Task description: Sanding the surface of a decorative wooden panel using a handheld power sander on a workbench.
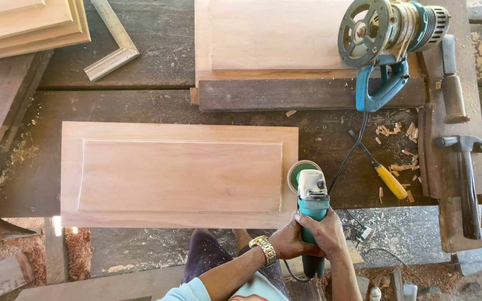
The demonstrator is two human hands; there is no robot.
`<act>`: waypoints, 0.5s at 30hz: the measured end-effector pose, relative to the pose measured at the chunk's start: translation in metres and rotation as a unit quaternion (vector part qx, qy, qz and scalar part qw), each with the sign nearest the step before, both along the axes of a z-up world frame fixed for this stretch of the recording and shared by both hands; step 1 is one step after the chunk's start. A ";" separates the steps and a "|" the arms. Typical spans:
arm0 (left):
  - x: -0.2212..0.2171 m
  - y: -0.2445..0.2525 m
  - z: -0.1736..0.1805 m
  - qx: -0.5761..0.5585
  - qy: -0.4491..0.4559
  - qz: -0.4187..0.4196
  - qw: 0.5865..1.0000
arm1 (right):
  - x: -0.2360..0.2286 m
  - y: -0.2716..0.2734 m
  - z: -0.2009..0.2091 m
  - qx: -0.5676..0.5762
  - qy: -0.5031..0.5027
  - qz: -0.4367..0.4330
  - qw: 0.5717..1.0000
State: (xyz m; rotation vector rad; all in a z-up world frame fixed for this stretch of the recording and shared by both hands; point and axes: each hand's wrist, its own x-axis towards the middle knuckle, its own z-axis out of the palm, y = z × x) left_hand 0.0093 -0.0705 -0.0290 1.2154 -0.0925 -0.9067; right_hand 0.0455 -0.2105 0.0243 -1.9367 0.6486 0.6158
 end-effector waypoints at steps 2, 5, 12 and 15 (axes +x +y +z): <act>-0.004 -0.002 0.002 0.002 -0.002 0.001 1.000 | -0.004 -0.002 -0.004 0.018 -0.001 -0.003 1.000; -0.002 0.003 0.008 0.041 -0.013 -0.012 0.999 | -0.003 -0.001 -0.006 0.023 0.003 0.010 1.000; -0.017 0.026 0.013 0.068 0.006 0.011 0.998 | -0.005 0.027 0.008 0.031 0.010 0.043 0.999; -0.018 0.040 0.023 0.059 0.018 0.039 0.997 | -0.008 0.041 0.007 0.045 0.021 0.039 0.998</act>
